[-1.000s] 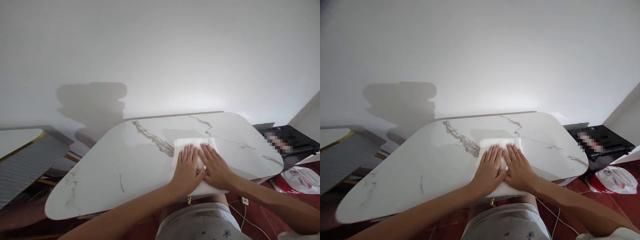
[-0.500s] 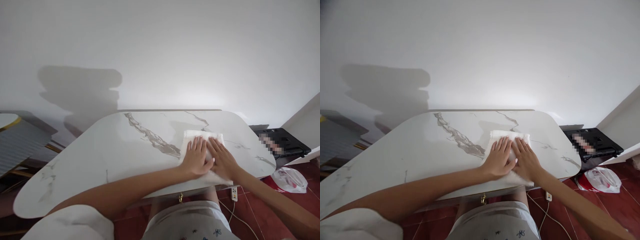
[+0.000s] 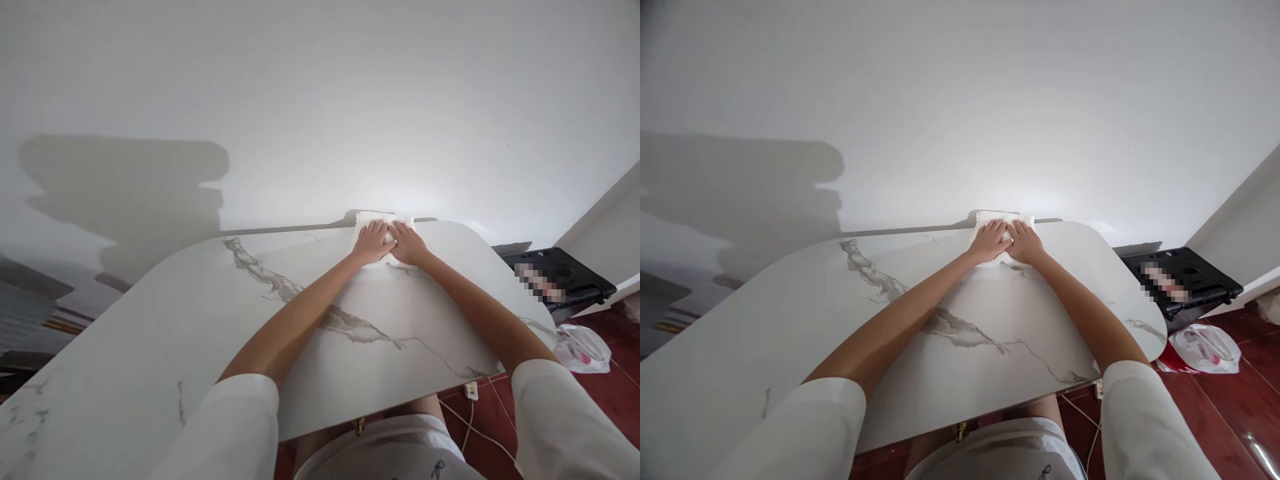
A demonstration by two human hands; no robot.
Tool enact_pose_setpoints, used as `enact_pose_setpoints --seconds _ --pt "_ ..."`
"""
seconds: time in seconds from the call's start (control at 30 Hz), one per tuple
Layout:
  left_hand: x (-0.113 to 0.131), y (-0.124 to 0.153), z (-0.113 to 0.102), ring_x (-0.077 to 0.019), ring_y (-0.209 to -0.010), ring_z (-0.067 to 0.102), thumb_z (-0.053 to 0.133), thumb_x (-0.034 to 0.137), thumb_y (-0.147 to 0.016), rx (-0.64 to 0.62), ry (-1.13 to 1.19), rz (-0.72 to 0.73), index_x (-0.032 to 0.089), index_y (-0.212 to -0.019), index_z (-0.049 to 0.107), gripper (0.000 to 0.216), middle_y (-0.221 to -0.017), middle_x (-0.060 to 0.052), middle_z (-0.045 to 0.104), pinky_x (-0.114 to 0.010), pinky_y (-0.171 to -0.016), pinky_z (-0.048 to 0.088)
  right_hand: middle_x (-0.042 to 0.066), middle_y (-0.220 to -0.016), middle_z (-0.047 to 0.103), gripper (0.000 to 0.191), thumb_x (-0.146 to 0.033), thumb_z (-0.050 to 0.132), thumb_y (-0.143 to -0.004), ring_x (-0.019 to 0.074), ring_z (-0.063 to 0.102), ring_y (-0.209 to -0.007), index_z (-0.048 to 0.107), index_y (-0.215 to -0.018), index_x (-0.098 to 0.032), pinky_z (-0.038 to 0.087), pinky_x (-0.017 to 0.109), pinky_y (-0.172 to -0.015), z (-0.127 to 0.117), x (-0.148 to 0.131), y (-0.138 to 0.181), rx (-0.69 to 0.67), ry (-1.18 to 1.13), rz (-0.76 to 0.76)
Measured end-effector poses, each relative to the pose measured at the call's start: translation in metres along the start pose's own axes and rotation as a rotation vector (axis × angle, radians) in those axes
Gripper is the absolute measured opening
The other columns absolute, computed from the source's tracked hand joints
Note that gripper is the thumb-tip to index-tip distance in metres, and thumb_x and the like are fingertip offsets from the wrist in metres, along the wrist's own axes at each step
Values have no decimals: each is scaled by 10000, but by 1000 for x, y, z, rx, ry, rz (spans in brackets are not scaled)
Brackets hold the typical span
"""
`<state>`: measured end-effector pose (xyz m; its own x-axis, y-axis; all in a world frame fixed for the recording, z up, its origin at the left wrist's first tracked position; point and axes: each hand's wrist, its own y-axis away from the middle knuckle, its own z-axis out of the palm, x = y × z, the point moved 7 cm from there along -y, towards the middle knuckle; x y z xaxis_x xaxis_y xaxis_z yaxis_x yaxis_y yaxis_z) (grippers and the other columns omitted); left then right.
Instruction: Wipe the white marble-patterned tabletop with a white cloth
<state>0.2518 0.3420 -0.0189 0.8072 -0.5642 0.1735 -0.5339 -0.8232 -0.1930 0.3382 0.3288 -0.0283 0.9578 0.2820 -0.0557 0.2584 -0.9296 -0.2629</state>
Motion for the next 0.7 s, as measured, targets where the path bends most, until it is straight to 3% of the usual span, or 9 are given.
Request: enact_pose_setpoints --seconds 0.17,0.37,0.5,0.7 --pt "-21 -29 7 -233 -1405 176 306 409 -924 -11 -13 -16 151 -1415 298 554 -1529 -91 251 -393 -1114 162 160 -1500 298 576 -294 363 -895 319 264 -1375 331 -1432 -87 256 448 -1105 11 10 -33 -10 4 13" --pt "-29 -39 12 -223 -1393 210 307 369 -921 11 -33 -27 164 -1406 321 527 -1513 -78 294 -378 -1113 171 154 -1486 332 559 -288 349 -896 310 286 -1366 354 -1422 -96 256 440 -1102 14 13 -43 21 5 27" --pt "-20 -39 16 -245 -1405 182 303 393 -918 2 -29 -80 147 -1421 294 560 -1527 -90 257 -405 -1121 152 143 -1493 323 570 -286 379 -889 314 282 -1367 345 -1429 -109 263 448 -1099 13 21 -37 11 -11 -6" --pt "14 -53 25 -278 -1406 179 291 426 -914 31 -12 -102 98 -1425 286 607 -1526 -124 248 -442 -1127 153 148 -1485 337 569 -238 404 -869 305 287 -1366 364 -1420 -104 269 441 -1100 9 57 -25 2 -40 -21"
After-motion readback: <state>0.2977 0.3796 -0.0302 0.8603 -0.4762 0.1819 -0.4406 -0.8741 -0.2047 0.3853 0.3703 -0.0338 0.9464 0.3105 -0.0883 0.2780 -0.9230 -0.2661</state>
